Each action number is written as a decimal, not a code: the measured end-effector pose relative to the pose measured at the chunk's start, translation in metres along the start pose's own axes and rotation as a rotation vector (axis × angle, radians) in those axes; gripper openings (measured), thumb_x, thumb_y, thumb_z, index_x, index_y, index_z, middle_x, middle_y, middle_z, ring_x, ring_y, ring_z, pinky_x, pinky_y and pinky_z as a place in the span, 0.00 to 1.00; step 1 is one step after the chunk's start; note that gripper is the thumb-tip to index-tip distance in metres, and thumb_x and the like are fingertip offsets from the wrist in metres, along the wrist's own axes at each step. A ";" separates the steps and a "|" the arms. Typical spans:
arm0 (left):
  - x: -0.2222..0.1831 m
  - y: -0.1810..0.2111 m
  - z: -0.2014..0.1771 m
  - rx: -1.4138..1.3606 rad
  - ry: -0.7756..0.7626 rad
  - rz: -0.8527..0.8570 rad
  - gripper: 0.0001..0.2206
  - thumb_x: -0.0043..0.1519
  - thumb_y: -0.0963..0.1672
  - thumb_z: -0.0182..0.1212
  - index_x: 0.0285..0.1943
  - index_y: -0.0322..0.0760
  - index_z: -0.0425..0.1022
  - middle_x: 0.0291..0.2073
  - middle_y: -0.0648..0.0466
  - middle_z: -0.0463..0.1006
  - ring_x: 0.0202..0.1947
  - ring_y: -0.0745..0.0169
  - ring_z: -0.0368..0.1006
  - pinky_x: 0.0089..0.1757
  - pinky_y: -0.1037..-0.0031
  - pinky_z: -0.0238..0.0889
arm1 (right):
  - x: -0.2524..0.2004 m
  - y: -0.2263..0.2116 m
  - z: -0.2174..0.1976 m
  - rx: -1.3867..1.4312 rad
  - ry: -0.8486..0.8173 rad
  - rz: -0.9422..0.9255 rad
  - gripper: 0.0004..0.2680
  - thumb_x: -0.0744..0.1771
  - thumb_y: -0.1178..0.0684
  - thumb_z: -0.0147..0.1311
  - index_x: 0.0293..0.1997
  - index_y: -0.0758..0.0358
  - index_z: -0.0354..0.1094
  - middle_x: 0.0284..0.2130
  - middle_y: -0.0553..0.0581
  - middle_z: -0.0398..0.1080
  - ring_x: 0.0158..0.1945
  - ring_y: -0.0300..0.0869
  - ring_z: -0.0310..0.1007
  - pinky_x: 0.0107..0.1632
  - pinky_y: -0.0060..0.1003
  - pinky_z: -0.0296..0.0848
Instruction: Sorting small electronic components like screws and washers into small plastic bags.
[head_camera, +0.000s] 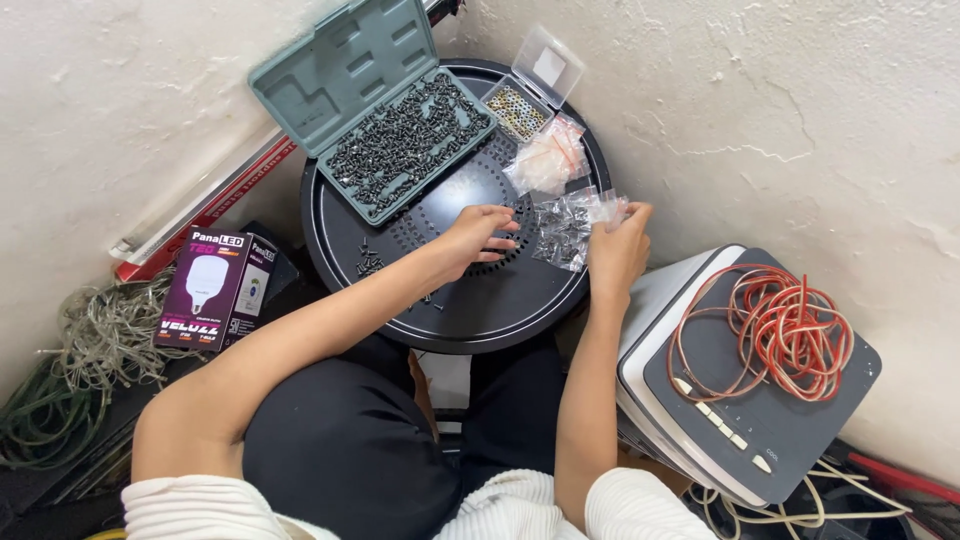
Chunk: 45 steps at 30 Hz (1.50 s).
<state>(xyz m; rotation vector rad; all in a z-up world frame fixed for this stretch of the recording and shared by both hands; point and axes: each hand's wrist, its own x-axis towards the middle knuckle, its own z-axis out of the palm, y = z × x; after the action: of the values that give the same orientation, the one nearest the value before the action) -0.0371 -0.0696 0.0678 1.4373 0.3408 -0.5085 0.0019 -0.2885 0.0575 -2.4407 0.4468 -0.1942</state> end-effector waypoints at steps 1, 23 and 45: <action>0.001 -0.001 -0.001 -0.004 0.005 -0.003 0.25 0.69 0.46 0.48 0.73 0.28 0.59 0.61 0.41 0.74 0.55 0.49 0.77 0.55 0.56 0.69 | -0.001 -0.003 0.000 -0.001 -0.006 -0.002 0.13 0.63 0.56 0.51 0.51 0.52 0.57 0.36 0.67 0.77 0.44 0.66 0.78 0.46 0.61 0.74; 0.022 -0.006 -0.071 1.987 -0.075 -0.372 0.14 0.64 0.45 0.56 0.55 0.37 0.77 0.39 0.41 0.81 0.31 0.39 0.77 0.35 0.53 0.65 | -0.091 -0.095 0.040 -0.200 -1.132 -0.651 0.31 0.57 0.61 0.73 0.64 0.62 0.56 0.39 0.73 0.72 0.49 0.66 0.76 0.50 0.61 0.72; 0.038 -0.012 -0.087 1.817 0.029 -0.466 0.20 0.59 0.51 0.66 0.53 0.35 0.79 0.41 0.43 0.79 0.32 0.42 0.76 0.26 0.59 0.67 | -0.088 -0.102 0.125 0.141 -1.132 -0.837 0.08 0.65 0.58 0.59 0.27 0.67 0.64 0.16 0.60 0.70 0.16 0.42 0.72 0.23 0.33 0.74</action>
<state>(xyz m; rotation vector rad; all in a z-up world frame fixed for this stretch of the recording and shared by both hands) -0.0048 0.0113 0.0281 3.1304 0.1743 -1.3411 -0.0223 -0.1100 0.0208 -2.0305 -1.0275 0.7524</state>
